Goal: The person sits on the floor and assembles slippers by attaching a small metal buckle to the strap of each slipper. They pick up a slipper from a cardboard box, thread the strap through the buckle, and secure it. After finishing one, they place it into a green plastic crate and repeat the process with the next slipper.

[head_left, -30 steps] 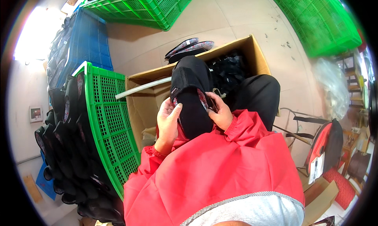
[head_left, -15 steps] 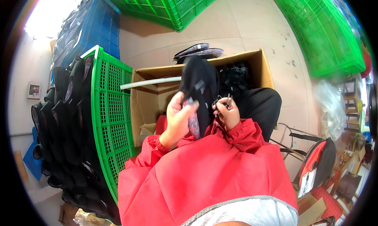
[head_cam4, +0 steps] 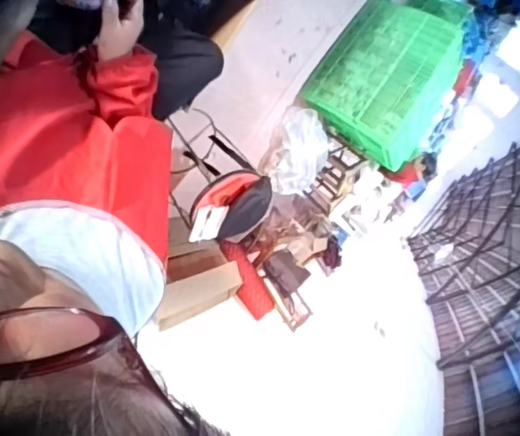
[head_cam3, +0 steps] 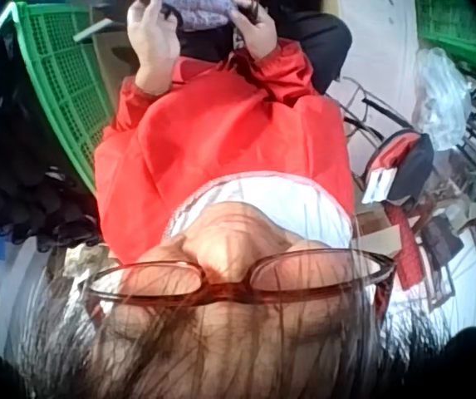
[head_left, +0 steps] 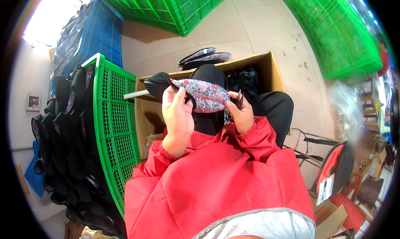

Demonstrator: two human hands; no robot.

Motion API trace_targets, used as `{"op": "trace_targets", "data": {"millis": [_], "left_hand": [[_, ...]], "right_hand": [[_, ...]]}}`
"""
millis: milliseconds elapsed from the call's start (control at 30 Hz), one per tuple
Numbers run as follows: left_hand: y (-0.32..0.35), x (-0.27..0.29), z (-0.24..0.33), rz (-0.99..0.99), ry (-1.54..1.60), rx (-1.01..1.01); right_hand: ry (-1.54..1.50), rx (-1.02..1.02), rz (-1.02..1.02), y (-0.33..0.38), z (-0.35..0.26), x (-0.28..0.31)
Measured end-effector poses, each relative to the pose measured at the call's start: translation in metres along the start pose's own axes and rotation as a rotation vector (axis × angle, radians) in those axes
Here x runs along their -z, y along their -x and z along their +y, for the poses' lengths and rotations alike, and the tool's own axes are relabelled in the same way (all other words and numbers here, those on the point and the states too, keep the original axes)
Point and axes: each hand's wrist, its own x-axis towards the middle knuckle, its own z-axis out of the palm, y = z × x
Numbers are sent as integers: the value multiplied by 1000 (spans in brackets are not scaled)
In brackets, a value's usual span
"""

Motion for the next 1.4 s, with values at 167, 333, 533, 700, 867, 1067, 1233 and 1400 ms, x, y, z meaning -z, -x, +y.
{"op": "trace_targets", "data": {"millis": [167,333,533,700,867,1067,1233,1400], "left_hand": [[7,18,-6,-89,-314,121],[14,17,-10,-133,-221,110],[16,31,-27,-230,-374,-43],[17,30,-31,-217,-582,-122],[15,36,-30,-313,-716,-59],[-6,25,-4,-258,-219,-64],[-69,78,51,53,543,332],[-76,102,63,78,777,402]], "right_hand": [[-14,28,-7,-2,9,-2],[5,36,-101,-10,9,0],[245,106,-149,-21,3,-2],[645,231,-183,-32,-18,-7],[696,293,-87,-38,-9,-9],[147,15,187,-43,2,-11],[10,-93,306,-38,12,19],[6,-159,291,-32,23,28]]}}
